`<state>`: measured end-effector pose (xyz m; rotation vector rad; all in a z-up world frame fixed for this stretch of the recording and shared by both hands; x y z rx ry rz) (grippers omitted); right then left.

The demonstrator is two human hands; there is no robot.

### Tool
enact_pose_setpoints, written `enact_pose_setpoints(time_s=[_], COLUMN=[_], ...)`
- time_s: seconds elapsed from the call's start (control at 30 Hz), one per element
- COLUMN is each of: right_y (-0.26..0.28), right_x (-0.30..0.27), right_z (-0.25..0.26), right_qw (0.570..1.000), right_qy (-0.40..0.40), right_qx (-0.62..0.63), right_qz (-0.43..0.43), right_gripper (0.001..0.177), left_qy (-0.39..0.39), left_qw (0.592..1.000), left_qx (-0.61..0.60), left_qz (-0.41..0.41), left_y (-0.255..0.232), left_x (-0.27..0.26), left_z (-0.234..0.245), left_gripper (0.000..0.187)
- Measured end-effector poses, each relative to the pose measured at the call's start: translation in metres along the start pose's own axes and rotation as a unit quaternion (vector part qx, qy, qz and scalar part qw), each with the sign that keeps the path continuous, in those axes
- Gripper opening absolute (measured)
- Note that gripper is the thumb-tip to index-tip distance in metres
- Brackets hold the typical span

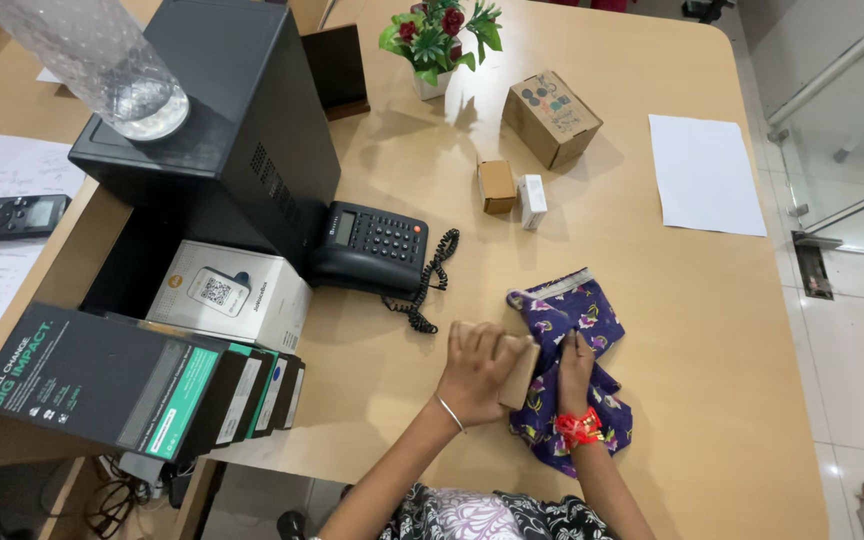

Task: The person arranges boxes on a desk, handles printed papers, opens a desk drawer to check items inside, moves an office chair, and wipes down a telephone using a cloth.

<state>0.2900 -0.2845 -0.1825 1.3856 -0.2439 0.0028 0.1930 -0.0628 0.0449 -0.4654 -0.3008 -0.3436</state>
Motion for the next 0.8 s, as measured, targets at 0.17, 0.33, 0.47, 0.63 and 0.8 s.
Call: enact_pose_setpoints(time_s=[0.17,0.33,0.47,0.63,0.8], right_y=[0.117,0.208,0.155,0.076,-0.014], right_x=[-0.040,-0.068,-0.035,-0.004,0.005], right_z=[-0.012,-0.083,-0.080,-0.060,-0.039], right_qw=[0.997,0.902,0.928,0.953,0.972], right_qy=[0.059,0.253,0.244,0.206,0.172], right_qx=[-0.046,-0.153,-0.175,-0.188,0.004], right_qz=[0.008,0.314,0.221,0.121,-0.158], right_gripper=[0.042,0.060,0.060,0.057,0.055], left_qy=[-0.077,-0.117,-0.106,-0.103,-0.118], left_qw=[0.976,0.979,0.975,0.979,0.967], left_qx=[-0.115,-0.061,-0.132,-0.136,-0.175], left_qz=[0.165,0.157,0.145,0.112,0.143], left_y=[0.031,0.049,0.070,0.078,0.076], left_x=[-0.020,-0.037,-0.049,-0.053,-0.055], left_z=[0.006,-0.012,-0.007,-0.007,-0.009], left_gripper=[0.101,0.095,0.110,0.114,0.111])
Point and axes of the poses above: each hand's wrist, its own x-axis towards the middle knuckle, its own z-axis out of the back of the hand, y = z × x, the point moved 7 cm from there along x, towards the middle knuckle, and after that the axes turned 6 degrees about z, right-handed, at the moved point
